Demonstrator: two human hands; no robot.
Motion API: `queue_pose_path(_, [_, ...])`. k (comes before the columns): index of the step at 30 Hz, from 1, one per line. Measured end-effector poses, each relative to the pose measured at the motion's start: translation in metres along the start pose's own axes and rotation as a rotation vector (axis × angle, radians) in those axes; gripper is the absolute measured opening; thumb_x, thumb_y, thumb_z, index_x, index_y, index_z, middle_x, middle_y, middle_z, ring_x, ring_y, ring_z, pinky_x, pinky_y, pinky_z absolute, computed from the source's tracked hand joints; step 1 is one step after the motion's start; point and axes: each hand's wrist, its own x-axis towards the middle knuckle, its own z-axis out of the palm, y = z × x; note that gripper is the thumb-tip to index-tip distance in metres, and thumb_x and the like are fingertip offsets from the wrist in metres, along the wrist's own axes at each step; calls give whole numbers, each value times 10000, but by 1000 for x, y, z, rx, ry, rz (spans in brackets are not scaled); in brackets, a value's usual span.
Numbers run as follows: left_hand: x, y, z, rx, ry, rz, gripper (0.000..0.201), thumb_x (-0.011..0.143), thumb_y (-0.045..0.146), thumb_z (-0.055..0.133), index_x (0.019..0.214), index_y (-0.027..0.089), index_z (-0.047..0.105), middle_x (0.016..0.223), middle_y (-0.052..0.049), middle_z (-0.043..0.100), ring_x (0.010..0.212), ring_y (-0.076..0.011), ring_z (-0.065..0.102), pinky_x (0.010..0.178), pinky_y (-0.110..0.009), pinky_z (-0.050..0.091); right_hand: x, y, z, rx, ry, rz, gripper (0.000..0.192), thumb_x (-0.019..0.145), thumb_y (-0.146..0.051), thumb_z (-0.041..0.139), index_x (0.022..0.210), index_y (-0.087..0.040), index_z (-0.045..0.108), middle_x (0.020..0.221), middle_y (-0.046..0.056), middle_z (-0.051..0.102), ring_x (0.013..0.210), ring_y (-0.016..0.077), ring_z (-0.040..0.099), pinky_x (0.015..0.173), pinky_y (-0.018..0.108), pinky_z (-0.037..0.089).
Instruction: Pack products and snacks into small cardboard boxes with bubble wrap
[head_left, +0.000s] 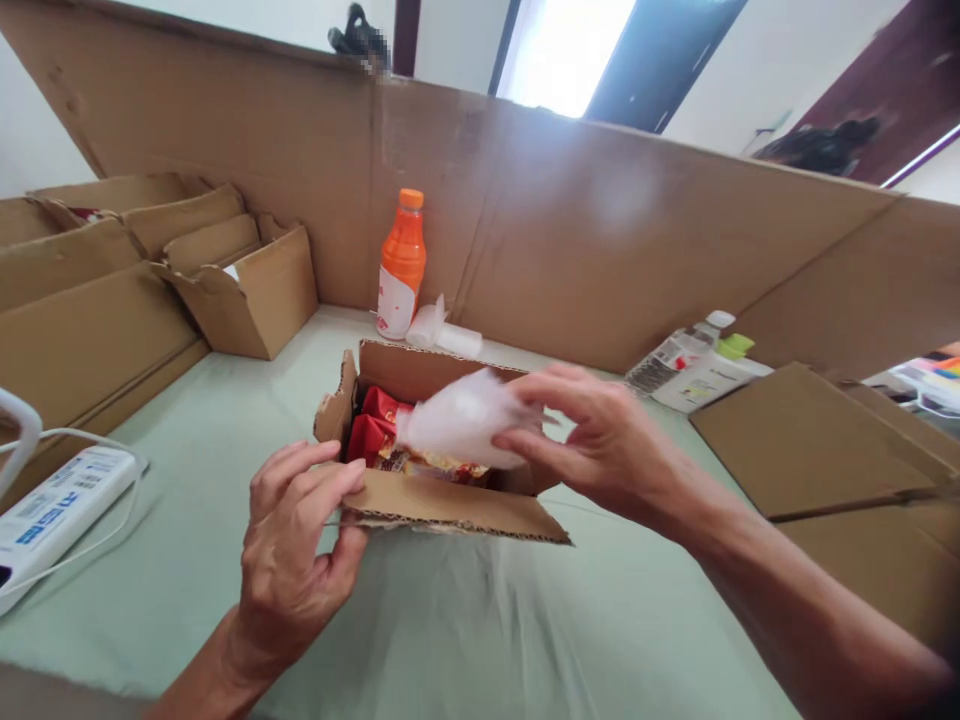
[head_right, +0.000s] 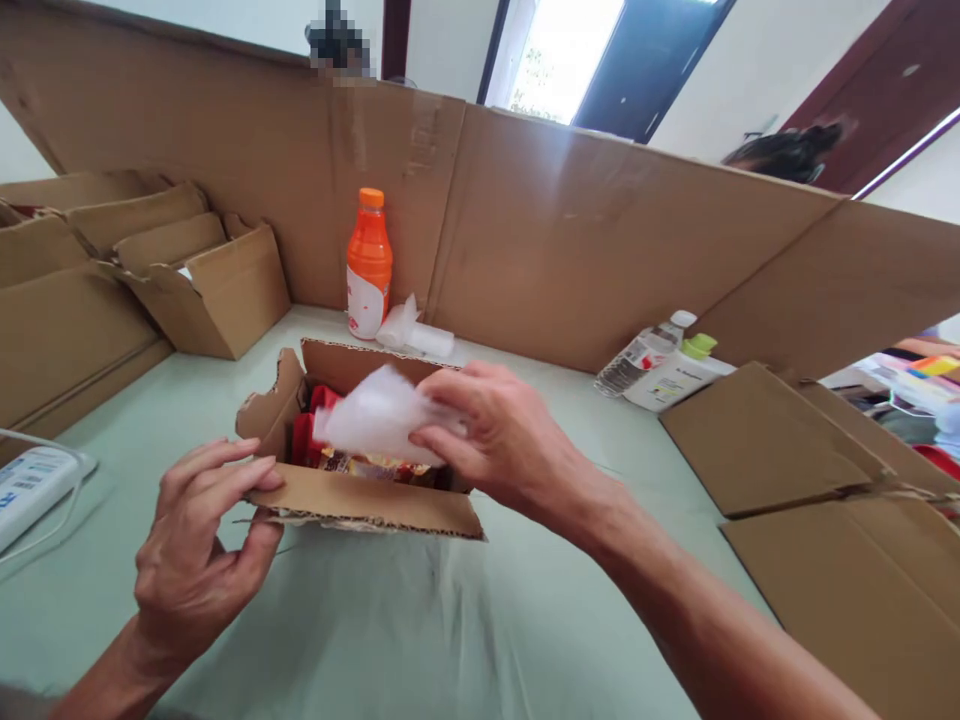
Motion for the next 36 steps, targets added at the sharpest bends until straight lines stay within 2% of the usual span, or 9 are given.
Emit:
queue_pose_path(3, [-5,-1,-2,-34,-12,-3,543,776,-27,624,1276,178,568,990,-79,694,1163,-285,606,1040,-556,491,20,0,11,-26,-309,-32,127,863,-360,685,914,-245,706,789,-1,688,753,171,599,682,276,404])
queue_pose_path(7, [-4,-2,-3,-86,-30,-11,549,790,-19,606,1299,180,551,995,-78,683,1153,-277,606,1009,-532,513,38,-15,31,-131,-482,17,76,829,-297,721,838,-236,676,707,-20,664,643,147,556,603,268,319])
queue_pose_path(12, [-4,-2,-3,-106,-18,-15,564,794,-16,615,1318,177,540,989,-75,682,1133,-268,608,989,-504,521,57,-37,50,-229,-729,-91,76,830,-169,660,765,-210,660,643,-16,620,550,124,491,548,279,244])
queue_pose_path(17, [-2,-2,-1,-134,-16,-37,579,784,-36,609,1323,160,534,976,-74,684,1143,-270,596,994,-498,511,65,-37,45,-220,-766,-121,58,856,-234,646,818,-213,684,675,-9,645,571,131,495,566,279,265])
queue_pose_path(24, [6,1,1,-93,-1,-37,610,804,-16,624,1372,181,519,996,-68,683,1127,-262,611,1002,-478,512,67,-40,67,-217,-793,-115,112,864,-160,624,835,-190,727,746,37,699,652,161,603,568,260,321])
queue_pose_path(27, [2,2,-1,-40,77,-88,700,819,38,665,1460,230,456,1200,-99,644,1206,-267,591,1038,-475,503,53,-31,42,-74,-651,-99,160,883,-209,616,972,-215,749,853,30,748,727,168,653,627,247,409])
queue_pose_path(30, [-13,-3,-6,-50,137,-232,720,833,107,690,1487,265,435,1347,-107,580,1267,-269,566,1084,-474,482,4,-8,9,69,-141,86,242,941,-338,572,1089,-243,739,987,32,771,849,187,689,725,273,495])
queue_pose_path(33, [-36,-13,-7,-138,-4,-519,589,879,200,659,1439,261,486,1354,-105,591,1204,-254,613,1056,-456,508,-69,19,8,27,326,431,258,938,-436,575,944,-244,748,862,35,769,819,215,706,757,332,530])
queue_pose_path(36, [-56,-13,1,-256,-136,-779,560,902,260,623,1439,252,465,1404,-128,565,1155,-244,646,993,-443,547,-126,36,52,186,233,578,330,878,-509,606,1006,-225,715,864,54,769,730,228,714,676,355,552])
